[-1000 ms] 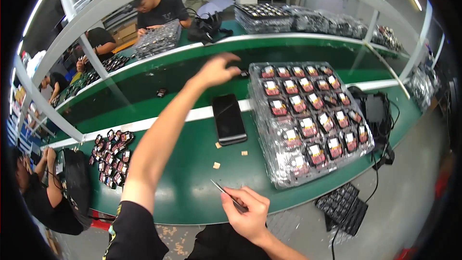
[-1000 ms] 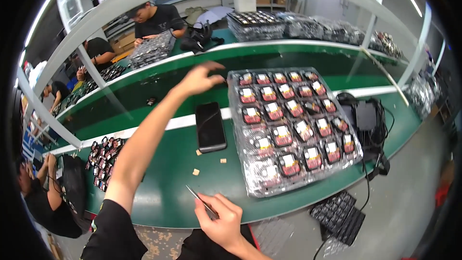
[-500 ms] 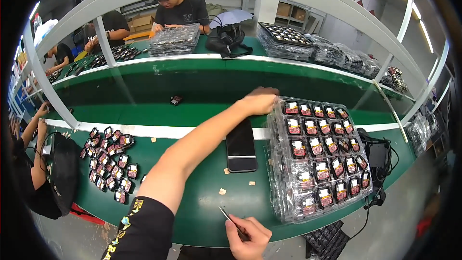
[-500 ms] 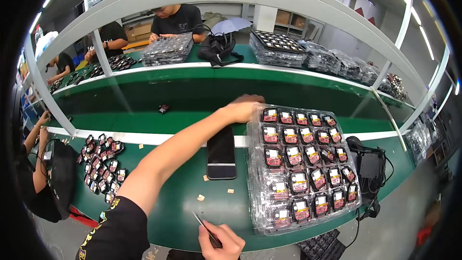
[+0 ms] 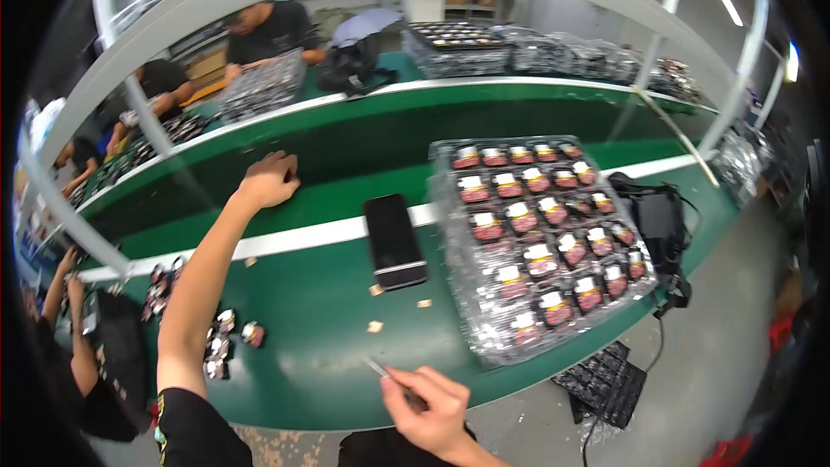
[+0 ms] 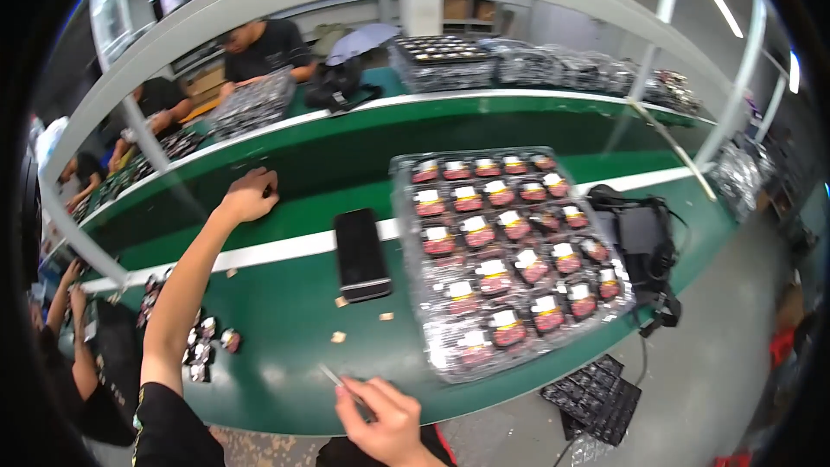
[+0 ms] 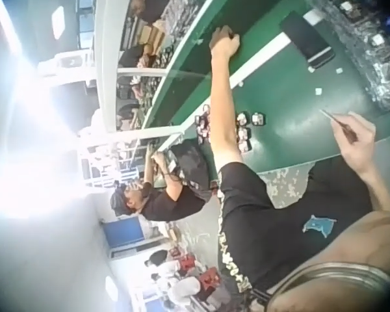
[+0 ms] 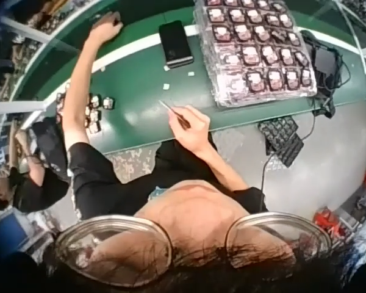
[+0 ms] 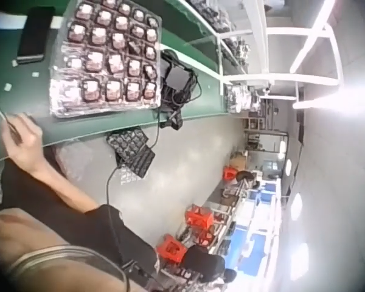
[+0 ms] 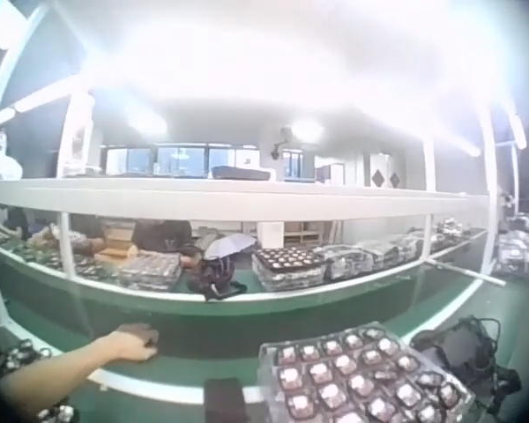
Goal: The recorder uses tweezers to carefully adjust internal components and cables inside small electronic devices on an assembly line.
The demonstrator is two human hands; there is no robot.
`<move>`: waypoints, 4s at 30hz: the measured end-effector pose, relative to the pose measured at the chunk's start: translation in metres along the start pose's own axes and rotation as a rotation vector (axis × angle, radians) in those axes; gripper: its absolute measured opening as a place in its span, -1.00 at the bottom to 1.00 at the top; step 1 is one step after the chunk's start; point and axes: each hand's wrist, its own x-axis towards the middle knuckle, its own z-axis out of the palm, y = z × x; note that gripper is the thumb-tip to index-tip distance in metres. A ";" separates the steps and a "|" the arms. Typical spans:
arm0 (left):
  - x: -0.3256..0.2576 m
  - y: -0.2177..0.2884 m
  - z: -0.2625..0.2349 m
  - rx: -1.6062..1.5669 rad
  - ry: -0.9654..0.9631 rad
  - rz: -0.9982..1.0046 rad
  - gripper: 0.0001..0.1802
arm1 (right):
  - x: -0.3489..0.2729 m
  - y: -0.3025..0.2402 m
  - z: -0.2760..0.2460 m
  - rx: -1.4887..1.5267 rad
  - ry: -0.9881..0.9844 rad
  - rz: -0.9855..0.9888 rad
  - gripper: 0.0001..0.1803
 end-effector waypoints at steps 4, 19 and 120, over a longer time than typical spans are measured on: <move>-0.046 -0.042 -0.006 -0.048 0.066 -0.003 -0.72 | 0.000 0.003 -0.005 -0.022 -0.047 -0.031 -0.80; -0.206 0.019 -0.058 -0.210 -0.080 0.042 -0.54 | -0.005 0.008 -0.002 0.009 -0.079 -0.020 -0.83; -0.228 0.147 0.020 -0.736 -0.070 0.521 -0.29 | 0.036 0.034 -0.019 -0.258 -0.361 -0.188 -0.68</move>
